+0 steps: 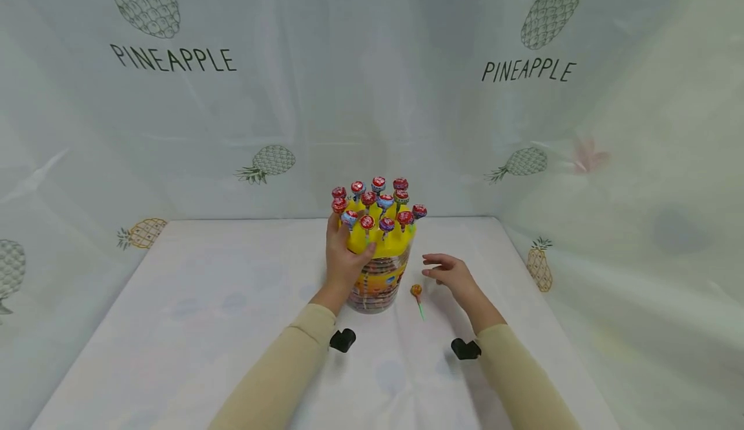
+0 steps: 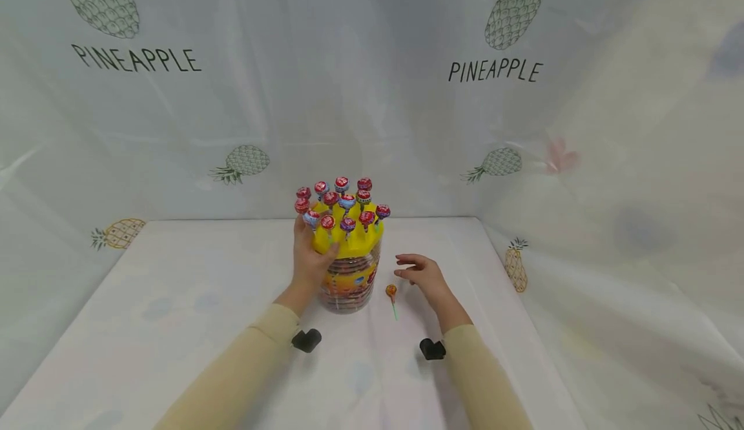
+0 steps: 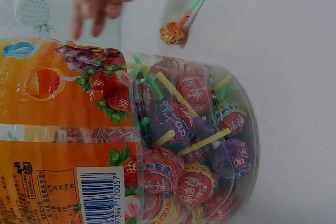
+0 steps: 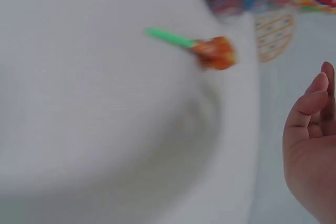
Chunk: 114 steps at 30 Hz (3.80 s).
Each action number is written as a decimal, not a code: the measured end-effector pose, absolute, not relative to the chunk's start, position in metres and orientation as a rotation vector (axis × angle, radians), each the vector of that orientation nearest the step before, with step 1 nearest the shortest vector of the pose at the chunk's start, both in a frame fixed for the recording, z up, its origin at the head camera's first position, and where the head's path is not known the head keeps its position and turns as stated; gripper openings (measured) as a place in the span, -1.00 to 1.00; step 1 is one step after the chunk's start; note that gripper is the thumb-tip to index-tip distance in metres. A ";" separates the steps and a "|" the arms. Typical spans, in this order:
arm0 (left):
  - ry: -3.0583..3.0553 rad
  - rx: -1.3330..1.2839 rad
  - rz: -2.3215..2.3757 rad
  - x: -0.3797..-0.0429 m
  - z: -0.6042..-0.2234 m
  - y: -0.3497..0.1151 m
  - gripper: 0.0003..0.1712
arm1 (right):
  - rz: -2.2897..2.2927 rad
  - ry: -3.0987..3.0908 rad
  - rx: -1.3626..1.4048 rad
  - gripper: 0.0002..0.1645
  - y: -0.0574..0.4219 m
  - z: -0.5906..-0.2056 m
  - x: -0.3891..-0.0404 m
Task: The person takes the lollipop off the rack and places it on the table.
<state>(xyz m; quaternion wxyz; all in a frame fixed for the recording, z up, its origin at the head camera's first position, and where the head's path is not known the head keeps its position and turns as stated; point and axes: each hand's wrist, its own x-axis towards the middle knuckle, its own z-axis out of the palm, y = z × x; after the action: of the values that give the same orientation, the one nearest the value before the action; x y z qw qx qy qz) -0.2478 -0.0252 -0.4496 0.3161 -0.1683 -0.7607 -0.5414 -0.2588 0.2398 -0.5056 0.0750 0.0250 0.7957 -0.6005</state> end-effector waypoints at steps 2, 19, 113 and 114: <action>-2.000 -0.440 -1.399 -0.248 -0.450 -0.026 -0.20 | -1.845 2.384 0.016 -0.55 0.238 -0.489 -0.258; -2.029 -0.446 -1.397 -0.247 -0.448 -0.026 -0.24 | -2.312 2.216 -0.313 -0.71 0.211 -0.391 -0.237; -2.002 -0.478 -1.427 -0.250 -0.450 -0.028 -0.24 | -1.890 2.246 0.001 -0.62 0.262 -0.537 -0.248; -2.004 -0.477 -1.431 -0.250 -0.450 -0.028 -0.24 | -1.872 2.262 0.022 -0.62 0.262 -0.538 -0.248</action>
<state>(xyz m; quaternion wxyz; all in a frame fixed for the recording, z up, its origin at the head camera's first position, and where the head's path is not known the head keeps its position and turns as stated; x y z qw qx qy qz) -0.2500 -0.0285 -0.4497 0.3113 -0.1806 -0.7593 -0.5422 -0.2481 0.2622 -0.5381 0.1025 0.0075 0.7662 -0.6343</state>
